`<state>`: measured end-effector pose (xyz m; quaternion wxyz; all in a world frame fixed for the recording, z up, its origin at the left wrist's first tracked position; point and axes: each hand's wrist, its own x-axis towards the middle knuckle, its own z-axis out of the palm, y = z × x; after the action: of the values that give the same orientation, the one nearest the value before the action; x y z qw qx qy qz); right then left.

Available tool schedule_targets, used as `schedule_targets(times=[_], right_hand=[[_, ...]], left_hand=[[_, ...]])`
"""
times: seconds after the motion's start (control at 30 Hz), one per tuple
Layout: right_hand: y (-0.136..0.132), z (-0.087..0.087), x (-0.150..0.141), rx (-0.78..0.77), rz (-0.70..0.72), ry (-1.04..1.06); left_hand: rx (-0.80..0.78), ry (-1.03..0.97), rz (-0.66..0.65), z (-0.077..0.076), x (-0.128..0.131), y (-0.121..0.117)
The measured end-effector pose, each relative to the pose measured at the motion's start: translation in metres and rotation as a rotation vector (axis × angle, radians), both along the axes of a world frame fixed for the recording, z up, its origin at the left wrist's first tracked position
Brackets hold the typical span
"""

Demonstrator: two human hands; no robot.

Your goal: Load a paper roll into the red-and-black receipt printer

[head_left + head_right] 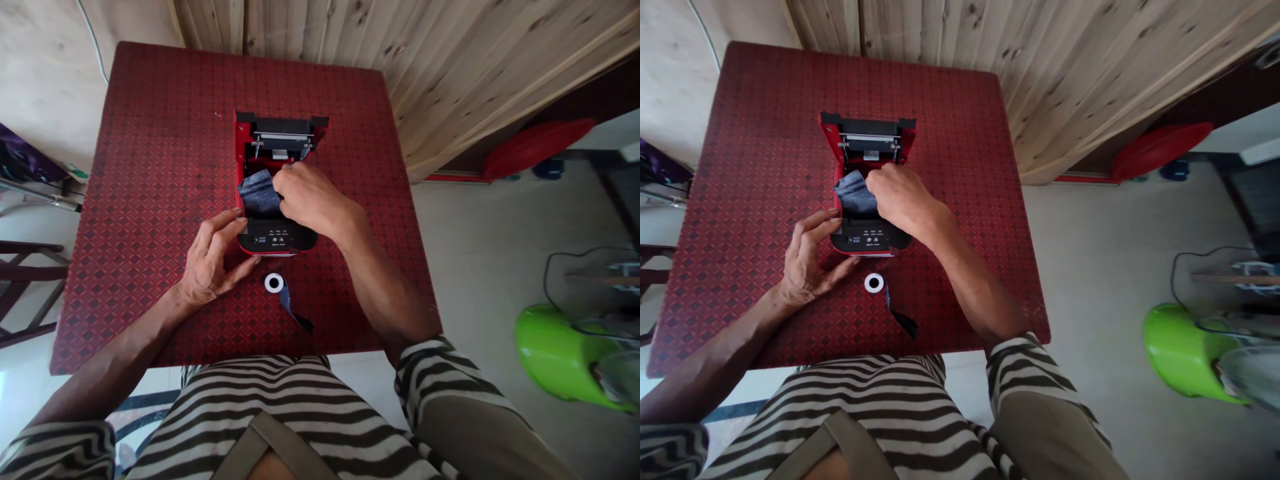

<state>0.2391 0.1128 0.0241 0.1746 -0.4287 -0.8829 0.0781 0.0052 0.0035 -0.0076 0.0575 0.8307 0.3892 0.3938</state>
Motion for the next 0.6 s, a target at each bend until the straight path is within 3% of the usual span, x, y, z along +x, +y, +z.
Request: schedule_targets(times=[0.07,0.17,0.4,0.5,0.6], right_hand=[[0.002,0.000,-0.002,-0.045,-0.018,0.002],[-0.003,0.016,-0.005,-0.139,-0.020,-0.016],[-0.040,0.067,0.024,-0.327,0.216,0.225],[-0.061,0.071,0.031,-0.304,0.237,0.278],[-0.083,0.064,0.024,-0.224,0.180,0.314]], left_hand=[[0.002,0.001,-0.001,0.000,0.000,0.000],[0.006,-0.008,-0.009,0.000,0.000,0.001],[-0.051,-0.080,-0.052,0.009,-0.007,0.001],[-0.091,-0.178,-0.024,0.023,-0.013,0.008],[-0.112,-0.220,0.038,0.049,-0.016,0.028]])
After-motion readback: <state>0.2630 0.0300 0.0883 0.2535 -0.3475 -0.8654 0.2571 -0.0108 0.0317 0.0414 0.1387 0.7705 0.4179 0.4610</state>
